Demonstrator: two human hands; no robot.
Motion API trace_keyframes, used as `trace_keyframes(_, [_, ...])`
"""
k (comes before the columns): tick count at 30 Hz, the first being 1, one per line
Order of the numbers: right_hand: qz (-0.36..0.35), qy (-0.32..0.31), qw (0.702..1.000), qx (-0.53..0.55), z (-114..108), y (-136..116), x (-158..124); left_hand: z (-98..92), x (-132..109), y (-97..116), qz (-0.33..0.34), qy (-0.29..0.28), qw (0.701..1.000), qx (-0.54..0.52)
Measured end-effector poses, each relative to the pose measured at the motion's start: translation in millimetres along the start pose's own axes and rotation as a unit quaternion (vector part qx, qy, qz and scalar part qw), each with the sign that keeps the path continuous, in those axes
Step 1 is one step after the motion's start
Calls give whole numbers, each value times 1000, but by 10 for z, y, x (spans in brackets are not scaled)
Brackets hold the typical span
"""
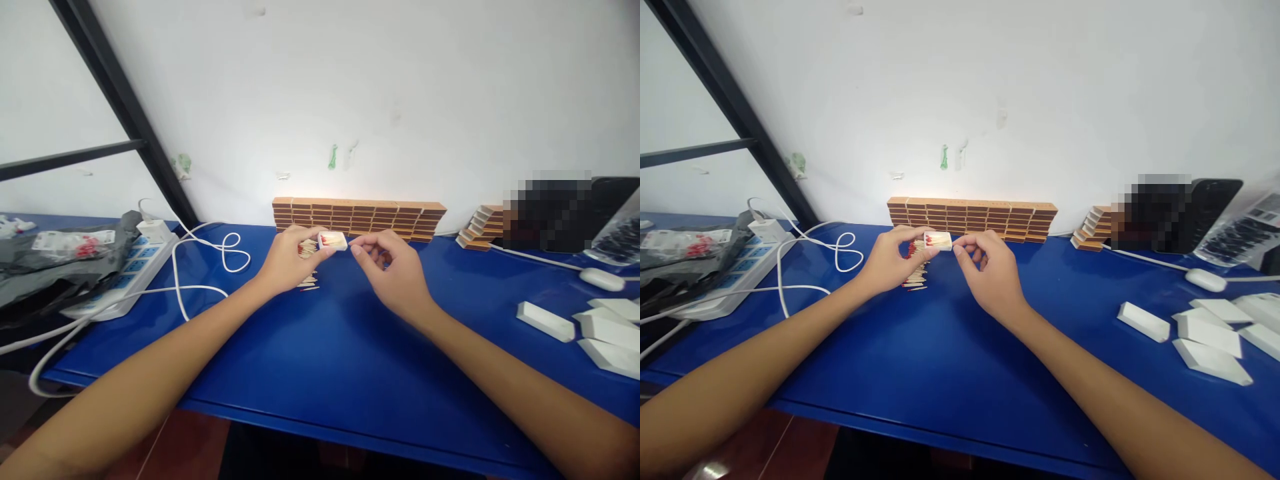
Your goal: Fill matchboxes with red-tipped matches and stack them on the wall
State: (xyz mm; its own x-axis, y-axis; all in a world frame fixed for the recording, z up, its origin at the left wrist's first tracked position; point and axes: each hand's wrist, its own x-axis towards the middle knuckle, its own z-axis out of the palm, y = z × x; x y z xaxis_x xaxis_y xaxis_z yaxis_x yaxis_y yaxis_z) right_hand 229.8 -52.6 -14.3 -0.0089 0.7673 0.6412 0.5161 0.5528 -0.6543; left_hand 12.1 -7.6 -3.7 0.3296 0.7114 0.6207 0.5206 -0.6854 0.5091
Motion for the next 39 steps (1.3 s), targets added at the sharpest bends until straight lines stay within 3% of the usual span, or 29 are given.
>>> trace_keyframes(3, [-61,-108,992,-29,107,-16,-61,-30,46,-78,-30,27,999,23])
trace_keyframes(6, [-120,-226,965,-48,247,-10,-127,-43,66,-112,-32,35,999,25])
trace_keyframes(9, [-139,-255,955,-62,348,4,-158,-42,66,-105,-25,33,998,36])
trace_keyframes(26, [-110,-267,954,-83,382,47,-130,-31,58,-68,1,17,998,59])
trace_keyframes(32, [-106,-281,949,-97,276,28,-100,-41,55,-87,6,9,997,79])
trace_keyframes(35, [-124,-232,961,-86,125,24,-44,-52,56,-118,32,-14,995,90])
trace_keyframes(39, [-121,-118,979,-110,-59,87,64,-40,32,-108,56,-94,993,54])
